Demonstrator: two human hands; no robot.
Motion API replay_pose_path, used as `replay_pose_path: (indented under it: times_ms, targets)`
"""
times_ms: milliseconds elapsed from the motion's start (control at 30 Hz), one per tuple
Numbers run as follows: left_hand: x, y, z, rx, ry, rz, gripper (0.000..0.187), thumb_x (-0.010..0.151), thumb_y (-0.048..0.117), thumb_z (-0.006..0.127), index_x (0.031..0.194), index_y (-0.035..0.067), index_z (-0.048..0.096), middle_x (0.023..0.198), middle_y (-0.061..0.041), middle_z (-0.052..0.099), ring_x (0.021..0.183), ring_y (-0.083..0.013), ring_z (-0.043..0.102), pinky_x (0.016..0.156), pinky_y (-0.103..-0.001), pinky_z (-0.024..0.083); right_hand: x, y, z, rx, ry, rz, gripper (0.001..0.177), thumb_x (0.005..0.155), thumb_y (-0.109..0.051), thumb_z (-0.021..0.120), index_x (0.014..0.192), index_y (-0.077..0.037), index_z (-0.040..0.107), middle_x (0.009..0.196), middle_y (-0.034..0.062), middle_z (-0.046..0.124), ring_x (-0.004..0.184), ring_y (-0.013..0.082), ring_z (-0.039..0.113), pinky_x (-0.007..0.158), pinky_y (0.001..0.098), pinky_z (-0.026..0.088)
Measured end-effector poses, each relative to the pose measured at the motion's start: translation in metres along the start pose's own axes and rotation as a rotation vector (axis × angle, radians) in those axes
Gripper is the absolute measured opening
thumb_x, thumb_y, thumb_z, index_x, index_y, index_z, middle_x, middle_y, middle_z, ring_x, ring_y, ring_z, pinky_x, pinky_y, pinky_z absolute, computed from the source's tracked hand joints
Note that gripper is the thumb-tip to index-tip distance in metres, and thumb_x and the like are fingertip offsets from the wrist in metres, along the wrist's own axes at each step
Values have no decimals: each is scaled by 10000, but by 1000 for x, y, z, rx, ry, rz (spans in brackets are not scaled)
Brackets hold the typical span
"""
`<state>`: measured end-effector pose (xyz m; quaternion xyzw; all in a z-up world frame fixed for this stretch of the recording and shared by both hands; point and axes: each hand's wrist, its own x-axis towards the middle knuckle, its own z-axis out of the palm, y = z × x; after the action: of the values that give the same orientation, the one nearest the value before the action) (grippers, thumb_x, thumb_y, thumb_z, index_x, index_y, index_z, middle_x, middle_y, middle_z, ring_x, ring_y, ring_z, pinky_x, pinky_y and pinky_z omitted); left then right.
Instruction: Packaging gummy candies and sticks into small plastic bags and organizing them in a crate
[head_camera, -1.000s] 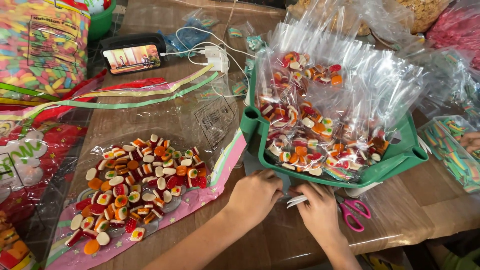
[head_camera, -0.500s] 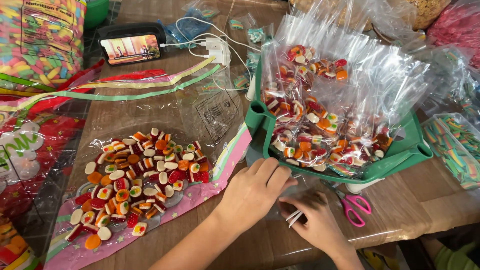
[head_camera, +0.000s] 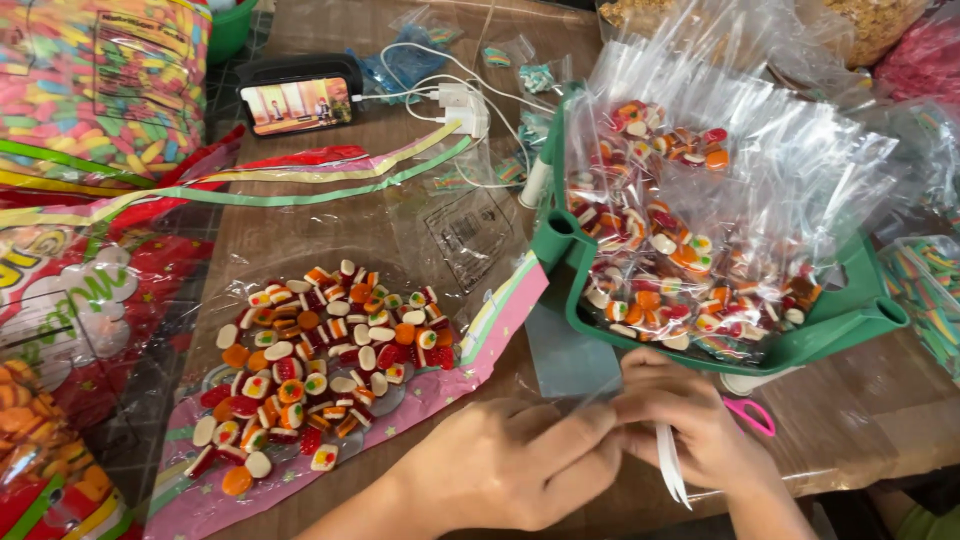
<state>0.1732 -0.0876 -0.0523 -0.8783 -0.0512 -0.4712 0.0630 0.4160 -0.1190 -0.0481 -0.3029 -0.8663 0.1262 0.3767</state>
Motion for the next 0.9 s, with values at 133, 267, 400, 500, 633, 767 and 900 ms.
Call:
replay_pose_path:
  times_ms: [133, 267, 400, 500, 633, 767, 900]
  targets:
    - [-25, -4, -21, -15, -195, -54, 295, 1052, 332, 731, 961, 52, 726, 1371, 4, 586, 868, -208, 526, 574, -373, 556, 20, 4, 1, -163, -139, -69, 208, 877, -243, 739, 833, -62, 647, 683, 38, 532, 603, 226, 458, 701, 395, 451]
    - [-48, -19, -33, -212, -404, -27, 263, 1023, 307, 738, 883, 86, 742, 896, -4, 672, 909, -258, 594, 758, -403, 525, 45, -3, 0, -328, -284, -105, 262, 872, -308, 800, 756, -145, 632, 627, -15, 442, 546, 181, 404, 695, 330, 420]
    - [-44, -34, -62, -294, -286, -225, 145, 963, 130, 761, 951, 4, 689, 968, -124, 695, 892, -337, 666, 870, -456, 555, 41, 13, 13, -30, -250, 166, 533, 772, -291, 864, 1117, -89, 512, 657, -30, 424, 600, 147, 414, 667, 281, 354]
    - [-38, -52, -99, -364, -123, -333, 154, 943, 92, 735, 1062, -4, 748, 1151, -169, 749, 1045, -351, 737, 999, -460, 592, 48, 30, 36, 95, -149, 392, 668, 703, -271, 907, 1249, -60, 584, 746, -29, 593, 648, 81, 540, 619, 238, 414]
    - [-30, -67, -175, -256, -22, -654, 100, 889, 63, 686, 909, 40, 781, 1159, -169, 778, 1088, -285, 800, 1013, -399, 614, 78, 23, 59, -88, -43, 383, 87, 849, -98, 799, 871, -113, 716, 543, -33, 286, 512, 78, 277, 510, 216, 268]
    - [-91, -82, -224, 65, -62, -794, 210, 1007, 57, 536, 1057, -44, 714, 1332, -248, 716, 1184, -339, 739, 1017, -451, 568, 90, 13, 84, -308, -126, 514, 539, 772, -108, 776, 1269, -183, 584, 755, -59, 723, 651, 101, 715, 621, 307, 553]
    - [-161, -105, -226, 323, 60, -1045, 325, 1274, 13, 455, 1434, -207, 632, 1527, -337, 544, 1417, -461, 505, 1179, -554, 388, 102, -10, 121, -394, -537, 477, 319, 1005, -271, 568, 1269, -104, 507, 781, 104, 626, 592, 296, 638, 583, 469, 505]
